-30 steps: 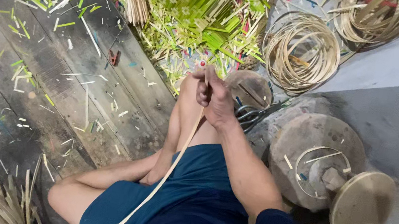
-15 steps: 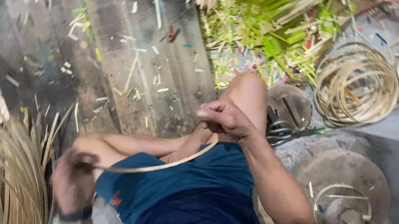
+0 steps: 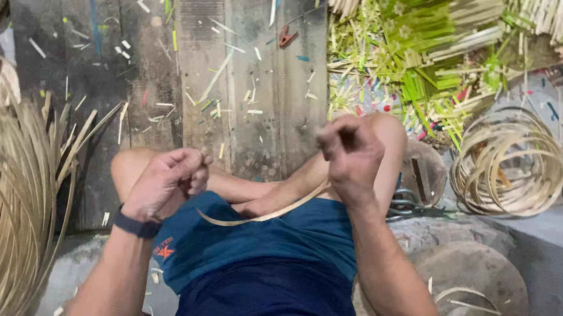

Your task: The person sits cross-legged on the floor and weaves thin bamboo strips into circular frames. They repeatedly bend, interlace, and trim the strips using scissors to form finished rings.

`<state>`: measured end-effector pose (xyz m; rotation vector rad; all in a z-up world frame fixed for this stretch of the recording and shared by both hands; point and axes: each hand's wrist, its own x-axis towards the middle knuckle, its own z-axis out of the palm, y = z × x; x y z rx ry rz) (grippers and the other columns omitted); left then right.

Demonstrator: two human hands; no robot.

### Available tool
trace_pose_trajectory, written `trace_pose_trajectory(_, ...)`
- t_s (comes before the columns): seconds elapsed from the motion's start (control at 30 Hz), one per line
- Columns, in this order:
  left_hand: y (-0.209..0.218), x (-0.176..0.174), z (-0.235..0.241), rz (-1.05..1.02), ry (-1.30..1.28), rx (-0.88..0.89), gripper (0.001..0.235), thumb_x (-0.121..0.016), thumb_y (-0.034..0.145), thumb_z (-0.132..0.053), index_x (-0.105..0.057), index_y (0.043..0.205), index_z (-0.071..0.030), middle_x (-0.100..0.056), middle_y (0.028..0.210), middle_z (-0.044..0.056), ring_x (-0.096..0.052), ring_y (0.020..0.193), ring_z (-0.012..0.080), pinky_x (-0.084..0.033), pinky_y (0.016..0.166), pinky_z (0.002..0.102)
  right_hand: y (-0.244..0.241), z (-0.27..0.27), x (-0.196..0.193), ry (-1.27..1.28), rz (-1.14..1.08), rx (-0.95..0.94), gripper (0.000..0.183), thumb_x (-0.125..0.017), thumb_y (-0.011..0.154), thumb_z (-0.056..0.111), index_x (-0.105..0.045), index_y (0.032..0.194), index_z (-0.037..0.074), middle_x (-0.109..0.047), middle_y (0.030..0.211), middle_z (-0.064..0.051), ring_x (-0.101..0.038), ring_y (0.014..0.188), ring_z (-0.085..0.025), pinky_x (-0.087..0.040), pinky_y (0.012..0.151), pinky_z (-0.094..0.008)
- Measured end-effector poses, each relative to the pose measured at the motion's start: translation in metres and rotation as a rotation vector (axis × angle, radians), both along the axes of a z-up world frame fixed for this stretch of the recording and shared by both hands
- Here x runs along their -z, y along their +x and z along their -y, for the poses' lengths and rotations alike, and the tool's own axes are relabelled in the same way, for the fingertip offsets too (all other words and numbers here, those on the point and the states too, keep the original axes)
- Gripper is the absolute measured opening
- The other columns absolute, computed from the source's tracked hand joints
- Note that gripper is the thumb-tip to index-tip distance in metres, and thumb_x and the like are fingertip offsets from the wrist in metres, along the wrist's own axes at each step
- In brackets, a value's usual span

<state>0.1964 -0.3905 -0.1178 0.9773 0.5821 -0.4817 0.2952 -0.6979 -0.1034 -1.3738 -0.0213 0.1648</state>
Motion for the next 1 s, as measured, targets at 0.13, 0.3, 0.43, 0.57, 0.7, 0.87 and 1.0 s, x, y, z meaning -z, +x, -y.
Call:
trace_pose_trajectory(0.13, 0.009, 0.002, -0.002, -0.127, 0.136, 0.28, 0.029, -0.071, 0.093, -0.027, -0.075, 0.102, 0.0, -0.067, 0.073, 0.001, -0.057, 0.059, 0.0094, -0.04, 0.052, 0.025, -0.017, -0.014, -0.008, -0.292, 0.455, -0.461, 0.032, -0.074, 0.083, -0.009, -0.073, 0.111, 0.007, -0.064, 0.106, -0.009, -0.065, 0.098, -0.022, -0.055, 0.081, -0.032)
trace_pose_trajectory(0.3, 0.035, 0.006, 0.014, -0.11, -0.007, 0.525, 0.032, -0.073, 0.094, -0.026, -0.076, 0.087, 0.006, -0.072, 0.074, 0.009, -0.067, 0.063, 0.0154, -0.056, 0.059, 0.029, -0.033, -0.022, -0.011, -0.545, 0.464, -0.787, 0.057, -0.063, 0.071, -0.019, -0.077, 0.116, 0.012, -0.063, 0.104, -0.009, -0.065, 0.09, -0.022, -0.054, 0.071, -0.033)
trace_pose_trajectory(0.43, 0.052, 0.001, 0.031, -0.27, -0.004, 0.654, 0.032, -0.074, 0.092, -0.027, -0.076, 0.091, 0.005, -0.075, 0.076, 0.012, -0.071, 0.06, 0.0181, -0.061, 0.056, 0.033, -0.035, -0.03, -0.013, -0.609, 0.61, -0.728, 0.056, -0.066, 0.069, -0.017, -0.076, 0.116, 0.011, -0.064, 0.106, -0.011, -0.065, 0.092, -0.026, -0.054, 0.074, -0.036)
trace_pose_trajectory(0.57, 0.054, 0.006, 0.036, -0.309, -0.032, 0.649, 0.031, -0.075, 0.09, -0.027, -0.077, 0.097, 0.003, -0.076, 0.078, 0.013, -0.071, 0.06, 0.0183, -0.061, 0.056, 0.033, -0.038, -0.028, -0.005, -0.577, 0.604, -0.677, 0.053, -0.067, 0.072, -0.017, -0.075, 0.116, 0.011, -0.064, 0.105, -0.012, -0.067, 0.093, -0.026, -0.056, 0.078, -0.034)
trace_pose_trajectory(0.7, 0.047, 0.021, 0.037, -0.311, -0.108, 0.605, 0.028, -0.076, 0.09, -0.022, -0.076, 0.098, 0.005, -0.075, 0.079, 0.015, -0.071, 0.06, 0.0188, -0.061, 0.056, 0.033, -0.041, -0.021, 0.013, -0.522, 0.56, -0.565, 0.033, -0.077, 0.08, -0.01, -0.076, 0.108, 0.007, -0.068, 0.105, -0.009, -0.07, 0.093, -0.023, -0.058, 0.082, -0.031)
trace_pose_trajectory(0.87, 0.04, 0.033, 0.041, -0.279, -0.196, 0.565, 0.022, -0.076, 0.093, -0.014, -0.074, 0.097, 0.008, -0.073, 0.078, 0.014, -0.069, 0.059, 0.0185, -0.058, 0.054, 0.031, -0.041, -0.015, 0.022, -0.459, 0.12, -0.437, 0.035, -0.087, 0.078, 0.004, -0.072, 0.11, 0.0, -0.065, 0.099, -0.009, -0.064, 0.086, -0.023, -0.056, 0.077, -0.031)
trace_pose_trajectory(1.0, 0.034, 0.018, 0.04, -0.139, -0.215, 0.427, 0.023, -0.071, 0.093, -0.014, -0.07, 0.113, -0.005, -0.074, 0.084, 0.01, -0.067, 0.064, 0.0131, -0.053, 0.053, 0.025, -0.044, -0.015, 0.02, -0.574, 0.269, -0.36, 0.034, -0.09, 0.081, 0.005, -0.074, 0.111, 0.003, -0.068, 0.107, -0.01, -0.064, 0.091, -0.022, -0.052, 0.076, -0.032)
